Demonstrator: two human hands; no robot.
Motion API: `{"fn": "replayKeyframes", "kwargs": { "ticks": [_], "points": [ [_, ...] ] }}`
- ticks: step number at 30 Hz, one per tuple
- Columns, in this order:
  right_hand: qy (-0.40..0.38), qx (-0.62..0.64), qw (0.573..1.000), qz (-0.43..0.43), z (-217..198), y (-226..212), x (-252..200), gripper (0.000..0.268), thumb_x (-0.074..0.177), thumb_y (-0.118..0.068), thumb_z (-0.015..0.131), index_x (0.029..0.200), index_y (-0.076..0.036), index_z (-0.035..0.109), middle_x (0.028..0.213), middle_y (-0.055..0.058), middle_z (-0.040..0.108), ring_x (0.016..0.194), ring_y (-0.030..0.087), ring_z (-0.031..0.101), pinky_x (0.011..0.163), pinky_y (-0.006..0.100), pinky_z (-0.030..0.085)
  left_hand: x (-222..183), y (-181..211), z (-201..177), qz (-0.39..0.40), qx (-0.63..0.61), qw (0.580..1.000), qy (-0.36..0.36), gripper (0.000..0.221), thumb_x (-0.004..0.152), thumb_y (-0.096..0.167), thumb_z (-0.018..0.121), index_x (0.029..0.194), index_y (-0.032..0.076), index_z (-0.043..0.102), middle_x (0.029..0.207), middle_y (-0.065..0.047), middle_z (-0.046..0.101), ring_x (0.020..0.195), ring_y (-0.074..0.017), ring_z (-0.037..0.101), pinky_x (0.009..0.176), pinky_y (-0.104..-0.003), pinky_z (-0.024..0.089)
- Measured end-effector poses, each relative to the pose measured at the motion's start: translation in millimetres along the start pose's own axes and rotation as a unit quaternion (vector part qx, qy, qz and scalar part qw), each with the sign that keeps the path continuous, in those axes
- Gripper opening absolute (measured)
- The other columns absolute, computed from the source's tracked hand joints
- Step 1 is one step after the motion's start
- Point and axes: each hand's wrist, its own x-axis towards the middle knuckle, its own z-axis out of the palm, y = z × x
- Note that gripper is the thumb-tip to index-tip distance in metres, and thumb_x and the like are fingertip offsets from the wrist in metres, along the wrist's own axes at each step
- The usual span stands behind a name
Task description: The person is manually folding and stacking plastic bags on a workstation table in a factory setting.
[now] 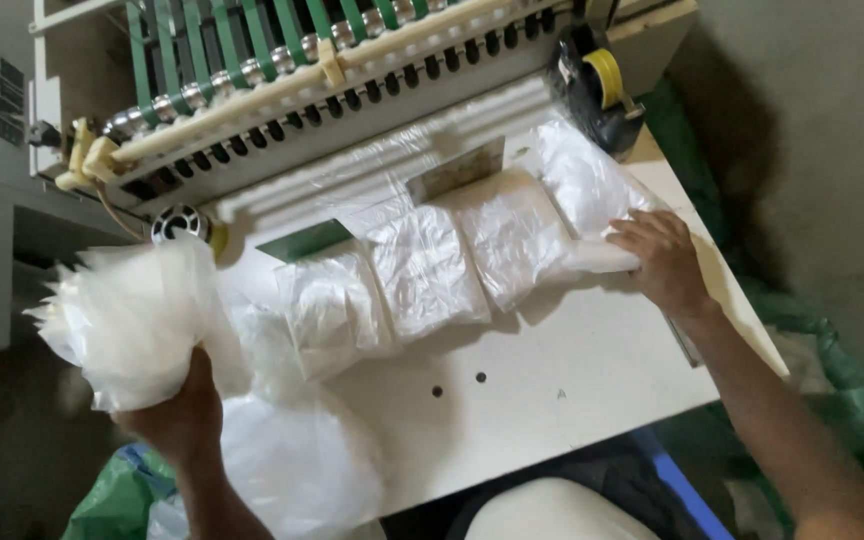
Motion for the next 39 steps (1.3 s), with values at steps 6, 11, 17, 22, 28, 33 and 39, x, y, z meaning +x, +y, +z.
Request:
{"fn": "replayKeyframes", "kwargs": {
  "ticks": [6, 11, 17, 22, 28, 33, 39],
  "points": [
    [-0.276, 0.129, 0.951, 0.051, -54, -92, -51, 0.108, 0.072, -0.043, 0.084, 0.159, -0.011, 0.028, 0.168, 0.012, 0.024, 0.156, 0.029, 0.017, 0.124, 0.046, 0.015, -65, 68, -73, -0.327, -0.065, 0.894, -0.3, 0.064, 0.062, -0.001, 0.086, 0.123, -0.003, 0.067, 0.124, -0.016, 0.071, 0.114, -0.0264, 0.065, 0.097, -0.044, 0.057],
    [-0.389, 0.674, 0.6, 0.185, 33, -154, -92, 0.125, 0.055, -0.081, 0.075, 0.15, -0.005, 0.052, 0.15, 0.012, 0.06, 0.141, 0.023, 0.05, 0.119, 0.042, 0.034, -179, -35, 2, -0.547, -0.256, 0.686, -0.407, 0.063, 0.051, -0.012, 0.09, 0.112, -0.01, 0.073, 0.099, -0.027, 0.074, 0.087, -0.0413, 0.073, 0.079, -0.058, 0.059],
    [-0.214, 0.735, 0.561, 0.314, 17, -199, -23, 0.036, 0.08, 0.0, 0.081, 0.116, -0.006, 0.075, 0.105, 0.012, 0.078, 0.095, 0.028, 0.077, 0.085, 0.047, 0.063, -140, 101, 28, -0.561, -0.442, 0.611, -0.341, 0.06, 0.076, 0.034, 0.087, 0.123, 0.002, 0.069, 0.107, -0.017, 0.074, 0.094, -0.0309, 0.074, 0.082, -0.055, 0.06],
    [-0.181, 0.415, 0.869, 0.199, -32, -176, -47, 0.09, 0.064, -0.012, 0.097, 0.142, -0.004, 0.052, 0.136, 0.018, 0.061, 0.134, 0.037, 0.054, 0.118, 0.055, 0.036, -195, 60, 26, -0.172, -0.323, 0.821, -0.438, 0.044, 0.073, 0.008, 0.093, 0.114, 0.005, 0.077, 0.107, -0.014, 0.078, 0.105, -0.0257, 0.072, 0.099, -0.041, 0.054],
    [-0.221, 0.596, 0.77, -0.052, 35, -167, -140, 0.024, 0.088, -0.012, 0.074, 0.109, 0.0, 0.078, 0.127, 0.02, 0.074, 0.137, 0.037, 0.056, 0.124, 0.044, 0.017, -252, 26, 31, -0.18, -0.303, 0.754, -0.554, 0.035, 0.08, 0.007, 0.084, 0.114, 0.002, 0.076, 0.104, -0.016, 0.077, 0.107, -0.0318, 0.07, 0.098, -0.043, 0.053],
    [-0.186, 0.47, 0.84, 0.196, 63, -138, -216, 0.095, 0.083, -0.02, 0.075, 0.156, 0.009, 0.021, 0.154, 0.034, 0.039, 0.142, 0.049, 0.038, 0.123, 0.063, 0.025, -292, -31, 59, -0.332, -0.306, 0.71, -0.54, 0.031, 0.093, 0.022, 0.076, 0.117, 0.001, 0.072, 0.101, -0.015, 0.075, 0.097, -0.0247, 0.066, 0.092, -0.049, 0.052],
    [-0.034, 0.235, 0.955, -0.178, 16, -189, -130, 0.101, 0.076, -0.021, 0.082, 0.161, -0.009, 0.029, 0.166, 0.023, 0.027, 0.151, 0.048, 0.026, 0.125, 0.064, 0.02, -257, -21, 69, -0.435, -0.279, 0.67, -0.534, 0.05, 0.09, 0.03, 0.082, 0.129, 0.003, 0.065, 0.105, -0.015, 0.075, 0.095, -0.0267, 0.072, 0.089, -0.046, 0.058]
  ]
}}
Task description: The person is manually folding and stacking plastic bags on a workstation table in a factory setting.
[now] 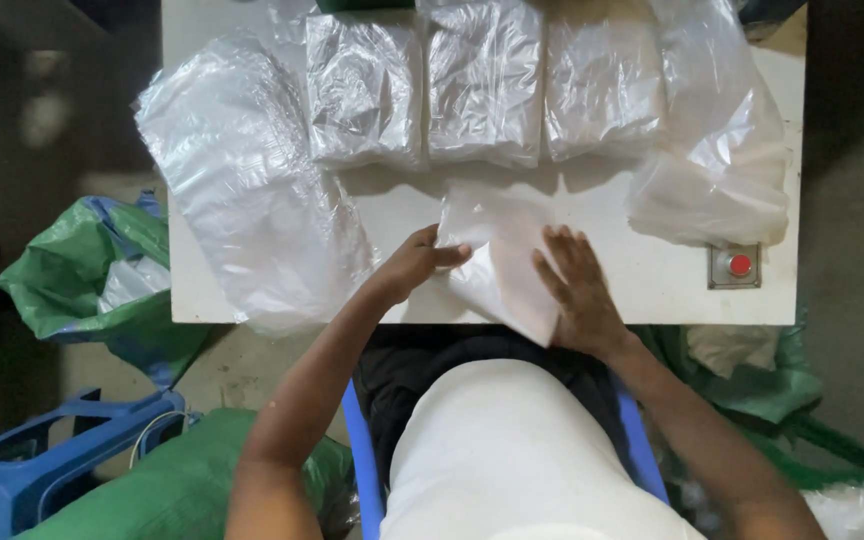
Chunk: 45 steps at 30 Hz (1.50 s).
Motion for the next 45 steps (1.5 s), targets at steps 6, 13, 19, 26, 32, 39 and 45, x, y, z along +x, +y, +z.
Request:
{"fn": "replayKeyframes", "kwargs": {
  "ticks": [6, 13, 19, 26, 32, 39, 45],
  "points": [
    [-0.139, 0.239, 0.956, 0.101, -24, -23, 26, 0.063, 0.09, -0.008, 0.062, 0.152, -0.006, 0.048, 0.156, 0.022, 0.048, 0.143, 0.044, 0.045, 0.118, 0.061, 0.031, -45, 62, 40, 0.13, -0.083, 0.959, 0.236, 0.072, 0.092, 0.028, 0.079, 0.146, -0.002, 0.042, 0.119, -0.021, 0.065, 0.108, -0.0261, 0.063, 0.094, -0.042, 0.054],
    [0.027, 0.633, 0.546, 0.548, 8, -53, 34, 0.053, 0.091, -0.015, 0.071, 0.142, -0.005, 0.058, 0.131, 0.015, 0.068, 0.119, 0.03, 0.065, 0.114, 0.058, 0.041, -72, 49, 91, -0.027, -0.386, 0.915, 0.11, 0.078, 0.085, 0.028, 0.087, 0.149, 0.003, 0.049, 0.123, -0.014, 0.065, 0.113, -0.0284, 0.061, 0.103, -0.051, 0.046],
    [-0.008, 0.199, 0.963, 0.18, 23, -33, -23, 0.054, 0.091, -0.006, 0.068, 0.145, -0.003, 0.059, 0.128, 0.018, 0.063, 0.124, 0.033, 0.061, 0.111, 0.047, 0.044, -31, 3, 101, 0.091, -0.435, 0.886, 0.135, 0.047, 0.071, -0.004, 0.089, 0.113, 0.004, 0.071, 0.099, -0.014, 0.077, 0.09, -0.0304, 0.076, 0.083, -0.045, 0.061],
    [0.034, 0.546, 0.831, 0.099, 40, -39, 12, 0.074, 0.081, -0.029, 0.078, 0.136, 0.014, 0.055, 0.151, 0.039, 0.045, 0.144, 0.047, 0.042, 0.119, 0.064, 0.031, -73, 22, 28, 0.165, -0.194, 0.953, 0.162, 0.051, 0.059, -0.004, 0.094, 0.106, 0.003, 0.075, 0.09, -0.011, 0.076, 0.084, -0.0184, 0.073, 0.079, -0.036, 0.061],
    [0.098, 0.631, 0.713, 0.288, 41, -10, -10, 0.034, 0.087, 0.019, 0.056, 0.119, 0.013, 0.063, 0.141, 0.036, 0.057, 0.13, 0.045, 0.06, 0.109, 0.061, 0.048, -112, -11, -93, 0.227, 0.073, 0.771, 0.591, 0.027, 0.079, 0.012, 0.094, 0.091, 0.009, 0.07, 0.076, -0.005, 0.068, 0.069, -0.0133, 0.064, 0.063, -0.028, 0.052],
    [0.125, 0.603, 0.676, 0.404, 47, 19, -45, 0.031, 0.087, 0.014, 0.063, 0.118, 0.01, 0.064, 0.133, 0.032, 0.064, 0.119, 0.037, 0.067, 0.098, 0.054, 0.055, -116, 39, -55, 0.3, 0.466, 0.637, 0.536, 0.014, 0.098, 0.013, 0.073, 0.086, 0.007, 0.068, 0.096, -0.011, 0.068, 0.091, -0.0278, 0.066, 0.081, -0.037, 0.051],
    [0.236, 0.468, 0.706, 0.476, -20, 70, -60, 0.053, 0.087, 0.002, 0.073, 0.138, -0.006, 0.057, 0.136, 0.012, 0.061, 0.124, 0.026, 0.061, 0.111, 0.046, 0.05, -77, 68, 55, 0.301, -0.022, 0.95, 0.082, 0.039, 0.11, 0.036, 0.057, 0.137, 0.009, 0.064, 0.124, -0.014, 0.066, 0.125, -0.0287, 0.059, 0.114, -0.043, 0.042]
  ]
}}
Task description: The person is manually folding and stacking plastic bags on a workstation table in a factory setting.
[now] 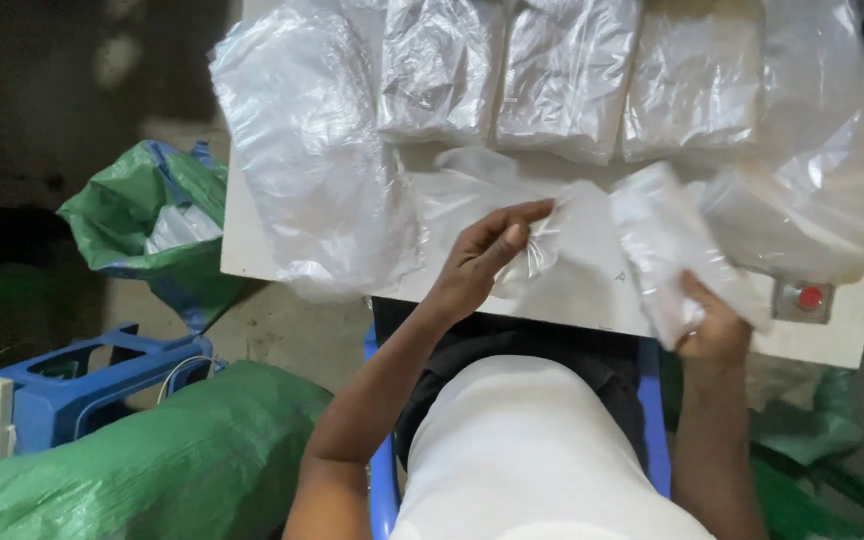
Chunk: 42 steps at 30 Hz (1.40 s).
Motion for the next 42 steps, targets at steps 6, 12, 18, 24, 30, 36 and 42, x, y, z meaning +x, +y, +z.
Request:
{"fn": "replayKeyframes", "kwargs": {
  "ticks": [6, 12, 18, 24, 30, 36, 42],
  "points": [
    [0.005, -0.295, 0.823, -0.485, 7, -111, -31, 0.034, 0.104, 0.001, 0.07, 0.131, 0.008, 0.051, 0.13, 0.025, 0.057, 0.124, 0.04, 0.06, 0.114, 0.049, 0.051, 13, -63, 13, -0.139, -0.448, 0.881, -0.069, 0.029, 0.106, 0.025, 0.058, 0.116, -0.002, 0.058, 0.146, -0.028, 0.054, 0.137, -0.0412, 0.054, 0.118, -0.056, 0.042],
    [-0.277, -0.282, 0.868, -0.301, 66, -79, -64, 0.032, 0.095, -0.024, 0.071, 0.124, -0.011, 0.07, 0.14, 0.015, 0.064, 0.132, 0.034, 0.062, 0.118, 0.045, 0.049, -29, -85, -11, -0.258, -0.455, 0.845, 0.108, 0.079, 0.099, 0.064, 0.048, 0.129, -0.008, 0.061, 0.125, -0.026, 0.065, 0.114, -0.0372, 0.066, 0.104, -0.053, 0.052],
    [-0.308, -0.339, 0.866, -0.198, 79, -80, -55, 0.057, 0.083, -0.034, 0.075, 0.134, -0.01, 0.068, 0.15, 0.017, 0.059, 0.128, 0.029, 0.062, 0.106, 0.039, 0.05, -30, -80, -21, -0.259, -0.124, 0.939, 0.189, 0.056, 0.084, 0.019, 0.088, 0.124, -0.011, 0.061, 0.094, -0.019, 0.066, 0.079, -0.0293, 0.074, 0.071, -0.04, 0.065],
    [-0.14, -0.205, 0.963, -0.106, 51, -49, -34, 0.041, 0.084, 0.001, 0.076, 0.124, 0.001, 0.067, 0.12, 0.02, 0.069, 0.11, 0.033, 0.068, 0.103, 0.047, 0.053, -20, -71, -14, -0.238, -0.085, 0.953, 0.168, 0.025, 0.082, 0.003, 0.086, 0.096, -0.012, 0.072, 0.072, -0.021, 0.069, 0.059, -0.0281, 0.074, 0.052, -0.037, 0.065],
    [-0.216, 0.106, 0.963, 0.12, 125, -45, -73, 0.035, 0.076, 0.013, 0.071, 0.11, 0.006, 0.07, 0.11, 0.029, 0.074, 0.1, 0.033, 0.074, 0.094, 0.053, 0.056, -35, -80, -6, -0.079, 0.04, 0.984, 0.153, 0.018, 0.082, -0.003, 0.084, 0.093, -0.005, 0.07, 0.086, -0.016, 0.068, 0.071, -0.0264, 0.072, 0.062, -0.037, 0.063],
    [-0.284, 0.178, 0.939, 0.08, 105, -49, -40, 0.046, 0.071, -0.004, 0.074, 0.115, 0.008, 0.067, 0.113, 0.033, 0.067, 0.098, 0.04, 0.073, 0.089, 0.052, 0.058, -31, -127, -21, 0.142, 0.261, 0.945, 0.134, 0.018, 0.088, -0.013, 0.07, 0.102, -0.002, 0.066, 0.096, -0.013, 0.063, 0.077, -0.0304, 0.069, 0.079, -0.042, 0.061],
    [-0.393, -0.25, 0.831, -0.304, 84, -4, 8, 0.061, 0.081, -0.031, 0.08, 0.133, -0.002, 0.066, 0.138, 0.027, 0.057, 0.117, 0.041, 0.064, 0.095, 0.053, 0.053, -38, -77, 19, 0.286, 0.393, 0.865, 0.12, 0.055, 0.085, -0.015, 0.055, 0.137, 0.004, 0.062, 0.137, -0.021, 0.056, 0.091, -0.0297, 0.069, 0.07, -0.033, 0.062]
  ]
}}
